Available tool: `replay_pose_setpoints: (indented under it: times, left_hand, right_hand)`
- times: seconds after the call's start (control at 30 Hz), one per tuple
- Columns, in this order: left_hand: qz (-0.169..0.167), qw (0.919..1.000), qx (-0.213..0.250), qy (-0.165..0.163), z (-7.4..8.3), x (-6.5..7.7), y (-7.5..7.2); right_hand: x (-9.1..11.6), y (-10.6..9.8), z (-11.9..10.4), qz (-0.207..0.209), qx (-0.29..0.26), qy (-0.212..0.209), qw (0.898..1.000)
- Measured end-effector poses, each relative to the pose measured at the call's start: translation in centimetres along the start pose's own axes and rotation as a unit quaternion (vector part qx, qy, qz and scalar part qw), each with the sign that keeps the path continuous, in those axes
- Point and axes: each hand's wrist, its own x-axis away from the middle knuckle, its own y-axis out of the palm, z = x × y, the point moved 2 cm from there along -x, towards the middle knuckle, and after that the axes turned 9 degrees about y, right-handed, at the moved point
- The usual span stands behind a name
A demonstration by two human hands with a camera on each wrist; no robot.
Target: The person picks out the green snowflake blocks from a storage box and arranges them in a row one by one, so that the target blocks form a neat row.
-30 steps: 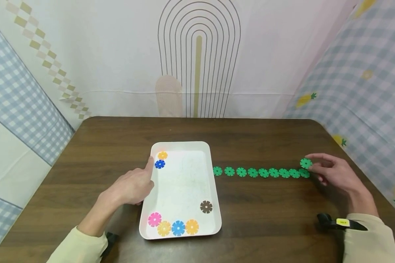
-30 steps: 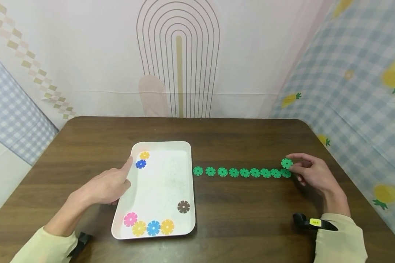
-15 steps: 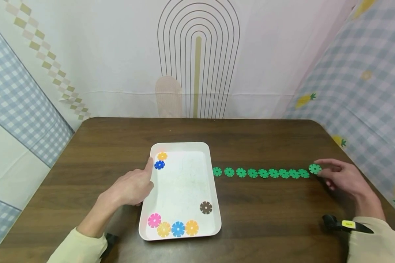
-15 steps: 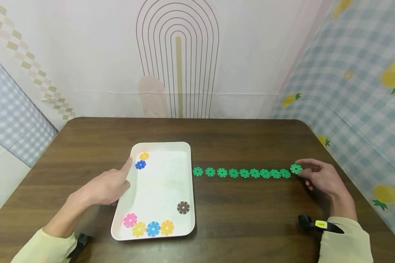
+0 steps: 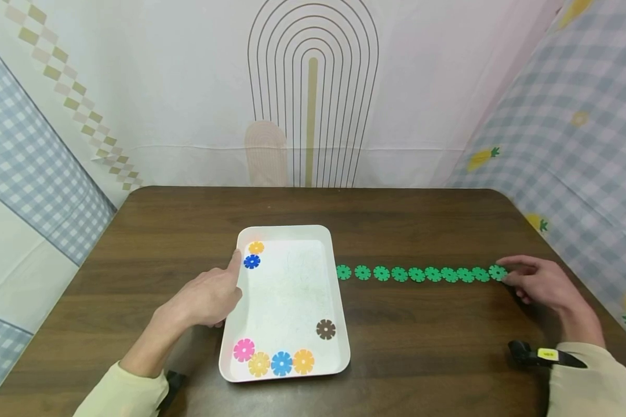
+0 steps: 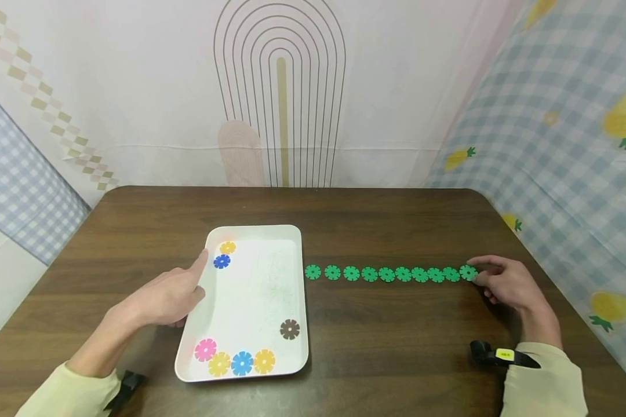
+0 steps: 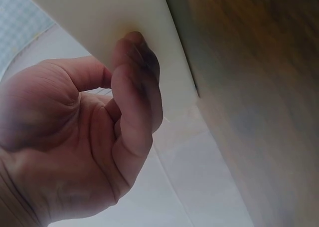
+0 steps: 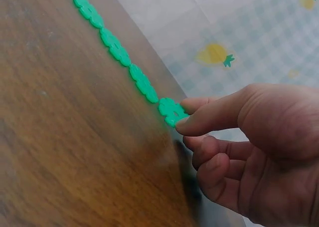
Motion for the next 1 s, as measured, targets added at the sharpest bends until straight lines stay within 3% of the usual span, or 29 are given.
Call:
replay_pose_setpoints:
  times: [0.23, 0.53, 0.77, 1.0]
  left_hand:
    - [-0.004, 0.9997, 0.022, -0.007, -0.2, 0.2, 0.0]
    - [0.001, 0.9997, 0.026, 0.000, -0.6, 0.2, -0.2]
    - [-0.004, 0.9997, 0.024, -0.009, -0.7, 0.3, -0.3]
    - [-0.005, 0.9996, 0.025, -0.014, -0.5, 0.3, -0.3]
  right_hand:
    - [0.0, 0.1, -0.2, -0.004, 0.000, 0.006, 1.000]
    - [0.1, -0.7, -1.5, 0.027, 0.027, 0.019, 0.999]
    - [-0.1, -0.3, -1.5, -0.007, 0.040, 0.027, 0.999]
    - [-0.4, -0.1, -0.9, -0.002, 0.032, 0.029, 0.999]
